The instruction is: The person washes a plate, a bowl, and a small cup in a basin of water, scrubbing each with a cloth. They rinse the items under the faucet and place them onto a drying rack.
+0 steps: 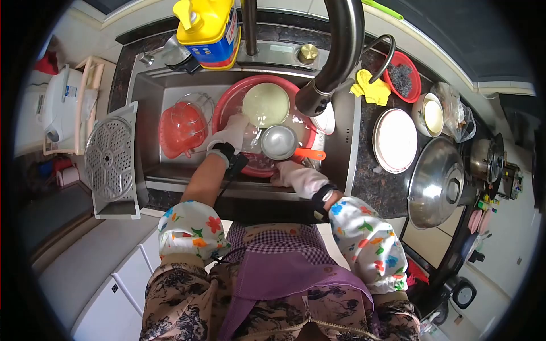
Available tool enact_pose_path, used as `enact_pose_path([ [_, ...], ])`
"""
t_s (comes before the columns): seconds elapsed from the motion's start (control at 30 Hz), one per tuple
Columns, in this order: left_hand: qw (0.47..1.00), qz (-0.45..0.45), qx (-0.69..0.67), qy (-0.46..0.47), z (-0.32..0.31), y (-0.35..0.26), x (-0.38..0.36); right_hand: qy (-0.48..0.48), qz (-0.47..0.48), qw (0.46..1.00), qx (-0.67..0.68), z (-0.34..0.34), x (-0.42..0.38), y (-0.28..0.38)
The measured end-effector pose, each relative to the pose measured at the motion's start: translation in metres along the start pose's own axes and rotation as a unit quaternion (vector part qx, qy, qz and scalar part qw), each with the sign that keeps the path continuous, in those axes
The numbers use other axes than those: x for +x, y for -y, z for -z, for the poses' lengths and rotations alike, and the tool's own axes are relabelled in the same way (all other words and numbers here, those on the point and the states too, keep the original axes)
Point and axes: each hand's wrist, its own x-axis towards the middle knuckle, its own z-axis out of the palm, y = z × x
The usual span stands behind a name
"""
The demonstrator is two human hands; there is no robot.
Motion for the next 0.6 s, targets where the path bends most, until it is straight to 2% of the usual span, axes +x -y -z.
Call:
enact_pose_path([
  [0.03,0.996,-0.056,-0.056,-0.027,-0.004,-0.001,-0.016,-0.106,0.088,0.99,0.039,-0.008,-0.009,-0.017],
  [0.07,0.986,-0.115,-0.111,-0.051,-0.007,-0.004,-0.023,-0.072,0.057,0.983,0.158,-0.009,-0.001,-0.034],
  [0.1,0.985,-0.12,-0.111,-0.052,-0.006,-0.007,-0.021,0.065,-0.101,0.977,0.177,-0.024,0.036,-0.054],
  [0.17,0.981,-0.155,0.019,-0.115,0.014,-0.002,-0.006,0.086,-0.069,0.973,0.202,-0.021,0.043,-0.072],
  [0.2,0.973,-0.115,0.102,-0.171,0.047,0.02,0.046,0.08,-0.067,0.954,0.28,-0.011,0.034,-0.07],
  [0.23,0.973,-0.114,0.1,-0.176,0.048,0.019,0.04,0.112,-0.069,0.89,0.437,0.016,0.015,-0.05],
  [0.27,0.95,-0.139,0.131,-0.246,0.05,0.012,0.026,0.142,-0.069,0.799,0.58,0.042,-0.003,-0.031],
  [0.3,0.921,-0.164,0.161,-0.315,0.05,0.006,0.012,0.136,-0.011,0.763,0.632,0.05,-0.009,-0.032],
  [0.37,0.915,-0.199,0.133,-0.323,0.052,0.005,-0.005,0.045,0.069,0.891,0.446,0.076,-0.019,-0.028],
  [0.4,0.911,-0.234,0.106,-0.323,0.052,0.005,-0.016,0.05,0.076,0.892,0.444,0.085,-0.021,-0.029],
  [0.43,0.905,-0.269,0.081,-0.32,0.047,-0.001,-0.033,0.051,0.084,0.844,0.528,0.092,-0.022,-0.031],
  [0.47,0.922,-0.246,0.019,-0.297,0.036,-0.004,-0.047,0.052,0.09,0.787,0.608,0.097,-0.022,-0.03],
  [0.5,0.92,-0.249,0.018,-0.301,0.023,-0.01,-0.065,0.055,0.094,0.788,0.606,0.1,-0.021,-0.027],
  [0.57,0.954,-0.152,-0.073,-0.248,0.002,-0.016,-0.088,0.048,0.118,0.731,0.67,0.105,-0.017,-0.017],
  [0.6,0.959,-0.16,-0.052,-0.228,-0.003,-0.012,-0.086,0.022,0.115,0.739,0.663,0.109,-0.019,-0.002],
])
